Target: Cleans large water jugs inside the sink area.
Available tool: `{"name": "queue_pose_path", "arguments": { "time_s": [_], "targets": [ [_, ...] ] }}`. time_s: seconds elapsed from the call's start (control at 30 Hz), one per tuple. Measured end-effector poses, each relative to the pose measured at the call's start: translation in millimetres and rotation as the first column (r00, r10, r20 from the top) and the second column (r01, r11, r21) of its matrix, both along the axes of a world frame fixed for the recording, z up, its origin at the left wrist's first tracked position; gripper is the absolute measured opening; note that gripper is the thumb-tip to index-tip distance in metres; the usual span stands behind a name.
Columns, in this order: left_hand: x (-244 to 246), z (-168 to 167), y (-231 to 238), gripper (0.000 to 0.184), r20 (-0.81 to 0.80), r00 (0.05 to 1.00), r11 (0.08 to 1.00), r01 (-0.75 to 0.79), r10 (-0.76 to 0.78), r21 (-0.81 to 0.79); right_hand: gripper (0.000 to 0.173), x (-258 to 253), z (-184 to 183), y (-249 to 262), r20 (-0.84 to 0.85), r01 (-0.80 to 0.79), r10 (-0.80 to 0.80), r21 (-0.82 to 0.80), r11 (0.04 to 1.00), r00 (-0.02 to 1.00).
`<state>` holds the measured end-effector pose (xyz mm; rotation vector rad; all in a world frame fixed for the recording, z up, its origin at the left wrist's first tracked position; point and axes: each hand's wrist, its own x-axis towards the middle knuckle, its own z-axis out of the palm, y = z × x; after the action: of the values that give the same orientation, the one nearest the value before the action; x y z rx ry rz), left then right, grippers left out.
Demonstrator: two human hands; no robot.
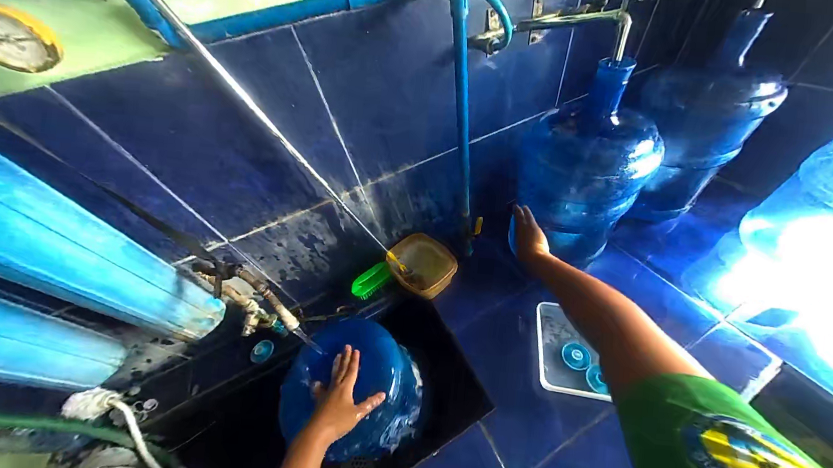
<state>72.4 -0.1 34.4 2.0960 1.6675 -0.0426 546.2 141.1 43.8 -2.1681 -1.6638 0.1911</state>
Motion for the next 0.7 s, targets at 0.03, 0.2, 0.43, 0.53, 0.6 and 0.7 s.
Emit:
{"name": "queue_pose_path", "arguments": {
  "time_s": [0.03, 0.2, 0.43, 0.53, 0.6, 0.7],
  "targets": [
    [4, -1, 1, 0.110, 0.005, 0.994, 0.994, -0.107, 0.106, 0.037, 0.096, -4, -19, 2, -0.071, 0.034, -0.036, -0.025, 0.999, 0.997],
    [36, -3, 11, 0.123, -0.080, 0.967, 0.966, -0.230, 0.240, 0.121, 0.098, -79, -117, -30, -0.153, -0.169, 0.117, -0.388, 0.906, 0.981],
    [-81, -4, -9, 0.097, 0.109, 0.974, 0.980, 0.201, -0.199, -0.001, 0.038, -202, -78, -99, -0.414, -0.636, 0.502, -0.306, 0.708, 0.759],
    [-96, -21, 7, 0.094, 0.084, 0.995, 0.988, -0.059, 0.047, 0.144, 0.039, -243, -17, -113, -0.405, -0.465, 0.391, -0.101, 0.879, 0.827],
    [-74, -26, 22, 0.099, 0.150, 0.982, 0.969, -0.142, 0.112, 0.203, 0.038, -294, 5, -110, -0.385, -0.518, 0.500, 0.065, 0.853, 0.775],
    [-39, -14, 20, 0.106, 0.106, 0.990, 0.985, 0.076, -0.093, 0.156, 0.048, -373, 9, -94, -0.410, -0.644, 0.616, 0.085, 0.760, 0.673]
  ]
}}
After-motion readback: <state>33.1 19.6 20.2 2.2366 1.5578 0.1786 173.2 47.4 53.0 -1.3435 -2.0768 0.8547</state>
